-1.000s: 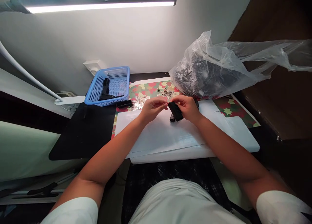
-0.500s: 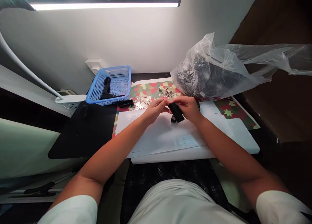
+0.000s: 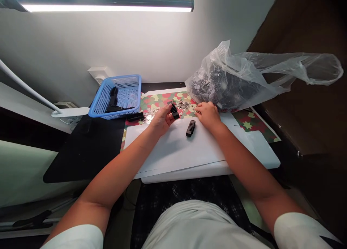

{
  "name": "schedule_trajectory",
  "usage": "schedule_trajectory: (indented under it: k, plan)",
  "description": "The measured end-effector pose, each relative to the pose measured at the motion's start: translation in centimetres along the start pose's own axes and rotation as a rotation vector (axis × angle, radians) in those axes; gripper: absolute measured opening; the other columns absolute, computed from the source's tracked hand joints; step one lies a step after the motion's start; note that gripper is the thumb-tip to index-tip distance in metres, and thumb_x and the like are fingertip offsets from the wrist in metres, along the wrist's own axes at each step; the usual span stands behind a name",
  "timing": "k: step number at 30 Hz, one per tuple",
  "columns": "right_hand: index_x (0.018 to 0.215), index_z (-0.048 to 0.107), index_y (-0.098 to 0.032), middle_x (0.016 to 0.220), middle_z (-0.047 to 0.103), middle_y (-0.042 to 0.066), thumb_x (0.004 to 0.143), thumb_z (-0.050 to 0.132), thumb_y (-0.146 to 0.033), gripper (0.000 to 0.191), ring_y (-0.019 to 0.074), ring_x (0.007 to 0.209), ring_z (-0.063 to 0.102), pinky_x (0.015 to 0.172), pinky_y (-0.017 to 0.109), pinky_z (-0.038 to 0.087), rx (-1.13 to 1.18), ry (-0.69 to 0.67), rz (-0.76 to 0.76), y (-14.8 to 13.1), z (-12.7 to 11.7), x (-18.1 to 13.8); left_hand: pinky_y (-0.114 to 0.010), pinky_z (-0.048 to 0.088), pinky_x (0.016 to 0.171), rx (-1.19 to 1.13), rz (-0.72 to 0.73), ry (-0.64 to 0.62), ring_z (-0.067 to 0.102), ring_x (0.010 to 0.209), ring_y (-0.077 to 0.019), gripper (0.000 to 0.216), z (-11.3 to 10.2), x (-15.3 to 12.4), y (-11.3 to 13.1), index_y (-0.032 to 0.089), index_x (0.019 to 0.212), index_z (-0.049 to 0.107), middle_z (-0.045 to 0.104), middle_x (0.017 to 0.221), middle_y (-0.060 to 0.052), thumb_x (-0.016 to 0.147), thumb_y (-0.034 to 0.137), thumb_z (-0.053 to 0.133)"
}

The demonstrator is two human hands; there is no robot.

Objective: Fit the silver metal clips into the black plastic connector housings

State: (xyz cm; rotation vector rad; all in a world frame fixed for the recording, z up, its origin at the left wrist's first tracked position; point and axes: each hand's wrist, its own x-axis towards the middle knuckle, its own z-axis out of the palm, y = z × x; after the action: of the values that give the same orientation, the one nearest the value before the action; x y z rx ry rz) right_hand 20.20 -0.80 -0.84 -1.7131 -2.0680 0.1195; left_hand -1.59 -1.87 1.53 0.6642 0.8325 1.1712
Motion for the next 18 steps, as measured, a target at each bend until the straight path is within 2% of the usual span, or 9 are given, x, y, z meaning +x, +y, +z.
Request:
schedule_trajectory:
  k: [3, 6, 8, 10, 12, 14, 16, 18]
  plan:
    - [0.089, 0.08, -0.021, 0.11, 0.073, 0.01, 0.088, 0.06, -0.017, 0.021, 0.0311, 0.108, 0.052, 0.091, 0.047, 0.038, -0.108, -0.069, -0.024, -0.7, 0.1, -0.1, -0.022, 0.057, 0.067, 0.026, -0.024, -0.066, 0.068, 0.067, -0.0101, 0.023, 0.2, -0.2, -0.2, 0.017, 0.094, 0.068, 0.073, 0.08, -0.001, 0.078, 0.029, 0.077]
    - [0.082, 0.078, -0.018, 0.102, 0.074, 0.012, 0.086, 0.059, -0.013, 0.021, 0.0287, 0.102, 0.055, 0.09, 0.046, 0.04, -0.029, -0.03, -0.018, -0.7, 0.0, 0.0, -0.023, 0.058, 0.071, 0.03, -0.024, -0.111, 0.07, 0.071, -0.0109, 0.023, -0.1, -0.2, -0.2, 0.017, 0.098, 0.07, 0.075, 0.086, -0.003, 0.079, 0.029, 0.076]
    - [0.083, 0.077, -0.017, 0.098, 0.075, 0.011, 0.084, 0.061, -0.016, 0.016, 0.0248, 0.093, 0.06, 0.087, 0.042, 0.044, 0.199, 0.055, 0.013, -0.6, -0.2, 0.0, -0.025, 0.058, 0.078, 0.028, -0.014, -0.152, 0.072, 0.077, -0.0123, 0.027, -0.3, -0.1, -0.2, 0.017, 0.103, 0.07, 0.076, 0.093, -0.004, 0.079, 0.029, 0.076]
    - [0.085, 0.075, -0.017, 0.089, 0.074, 0.008, 0.082, 0.066, -0.027, 0.013, 0.021, 0.081, 0.063, 0.078, 0.037, 0.049, 0.543, 0.101, 0.069, -0.6, -0.4, -0.3, -0.027, 0.058, 0.083, 0.032, -0.004, -0.192, 0.072, 0.082, -0.0135, 0.031, -0.5, 0.0, -0.3, 0.017, 0.104, 0.071, 0.076, 0.099, -0.005, 0.076, 0.029, 0.079]
    - [0.082, 0.073, -0.018, 0.076, 0.072, 0.005, 0.075, 0.075, -0.04, 0.024, 0.0188, 0.071, 0.065, 0.069, 0.034, 0.05, 0.879, 0.043, 0.113, -1.1, -0.7, -0.7, -0.03, 0.057, 0.086, 0.048, 0.018, -0.221, 0.072, 0.085, -0.0145, 0.035, -0.7, 0.2, -0.5, 0.018, 0.104, 0.071, 0.076, 0.102, -0.005, 0.073, 0.03, 0.082]
    - [0.075, 0.07, -0.018, 0.067, 0.068, 0.002, 0.063, 0.084, -0.048, 0.035, 0.0166, 0.065, 0.064, 0.063, 0.031, 0.051, 1.111, -0.076, 0.127, -1.7, -1.0, -1.1, -0.034, 0.056, 0.09, 0.074, 0.063, -0.243, 0.072, 0.09, -0.0163, 0.038, -0.9, 0.2, -0.7, 0.019, 0.104, 0.071, 0.076, 0.104, -0.005, 0.07, 0.032, 0.085]
    - [0.069, 0.069, -0.018, 0.062, 0.066, 0.001, 0.052, 0.09, -0.049, 0.041, 0.0138, 0.06, 0.061, 0.062, 0.03, 0.052, 1.238, -0.172, 0.146, -2.4, -1.3, -1.4, -0.039, 0.055, 0.095, 0.106, 0.122, -0.264, 0.072, 0.097, -0.019, 0.042, -1.0, 0.3, -0.9, 0.022, 0.107, 0.071, 0.075, 0.109, -0.006, 0.069, 0.035, 0.086]
    - [0.068, 0.07, -0.018, 0.061, 0.065, 0.0, 0.047, 0.092, -0.049, 0.044, 0.0122, 0.059, 0.06, 0.063, 0.03, 0.054, 1.31, -0.226, 0.186, -2.9, -1.5, -1.6, -0.042, 0.054, 0.097, 0.143, 0.178, -0.288, 0.071, 0.102, -0.021, 0.046, -1.0, 0.3, -1.0, 0.024, 0.111, 0.071, 0.073, 0.112, -0.005, 0.069, 0.035, 0.086]
